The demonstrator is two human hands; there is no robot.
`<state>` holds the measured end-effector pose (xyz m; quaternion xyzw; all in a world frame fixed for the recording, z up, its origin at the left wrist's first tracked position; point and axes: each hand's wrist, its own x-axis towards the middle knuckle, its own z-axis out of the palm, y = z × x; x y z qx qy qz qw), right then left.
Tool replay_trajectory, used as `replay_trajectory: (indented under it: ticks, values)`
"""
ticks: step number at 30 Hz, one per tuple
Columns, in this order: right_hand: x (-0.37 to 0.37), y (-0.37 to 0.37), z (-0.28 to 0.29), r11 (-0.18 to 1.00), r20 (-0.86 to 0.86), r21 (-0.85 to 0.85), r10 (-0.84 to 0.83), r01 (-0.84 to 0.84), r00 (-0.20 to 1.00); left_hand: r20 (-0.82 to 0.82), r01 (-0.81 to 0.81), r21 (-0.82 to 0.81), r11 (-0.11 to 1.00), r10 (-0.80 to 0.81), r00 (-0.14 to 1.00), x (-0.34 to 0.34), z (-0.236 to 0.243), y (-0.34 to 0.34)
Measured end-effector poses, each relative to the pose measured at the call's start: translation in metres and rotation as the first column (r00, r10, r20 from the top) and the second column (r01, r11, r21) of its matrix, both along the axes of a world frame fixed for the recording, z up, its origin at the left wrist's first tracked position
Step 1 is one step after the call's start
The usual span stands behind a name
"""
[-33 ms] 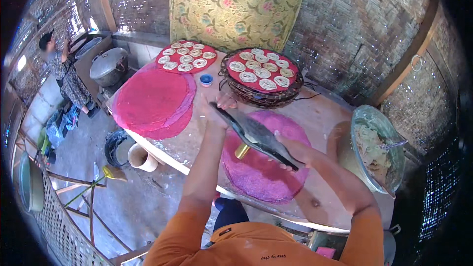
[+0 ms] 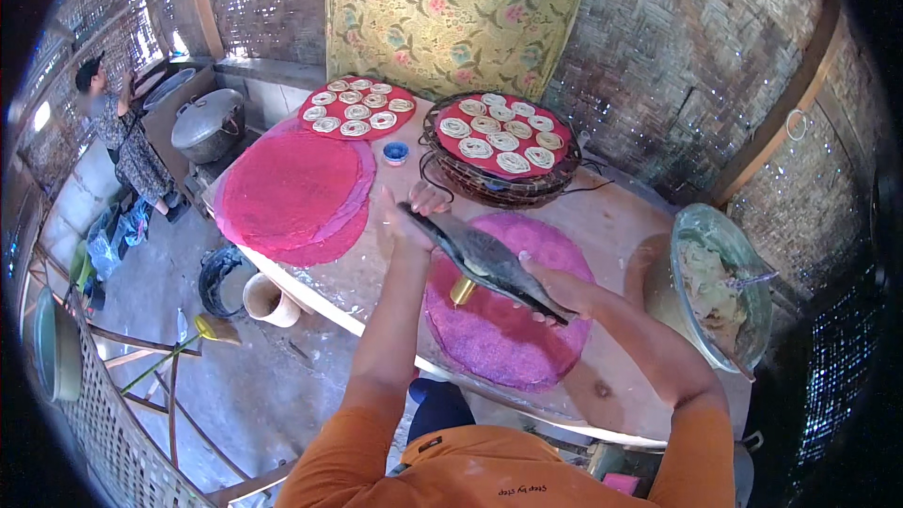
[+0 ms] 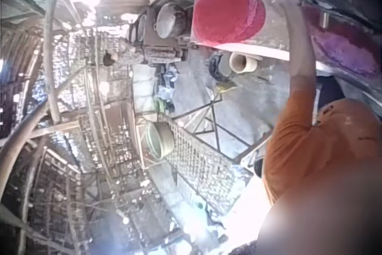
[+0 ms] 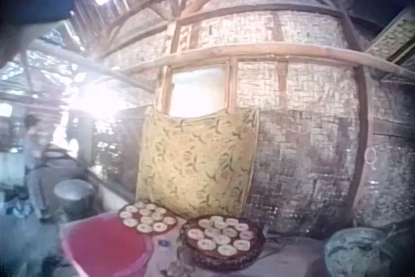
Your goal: The person uses a manual extrusion tool to squeeze out dough into spiral patterns onto circular mats, refilling the tool by hand from a large plastic basin.
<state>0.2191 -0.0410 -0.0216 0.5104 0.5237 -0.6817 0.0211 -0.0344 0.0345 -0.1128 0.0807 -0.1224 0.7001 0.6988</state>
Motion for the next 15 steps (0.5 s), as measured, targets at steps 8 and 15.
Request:
replay_trajectory:
  ticks: [8,15]
  values:
    - [-0.046,0.010,-0.005,0.948,0.241,0.296,0.048,-0.121,0.969,0.081,-0.097,0.061,0.993,0.092,0.992,-0.045,-0.012,-0.007]
    - [-0.033,-0.005,0.042,0.934,0.324,0.303,0.088,-0.191,0.942,0.132,-0.081,0.011,0.997,0.079,0.988,-0.031,0.014,-0.036]
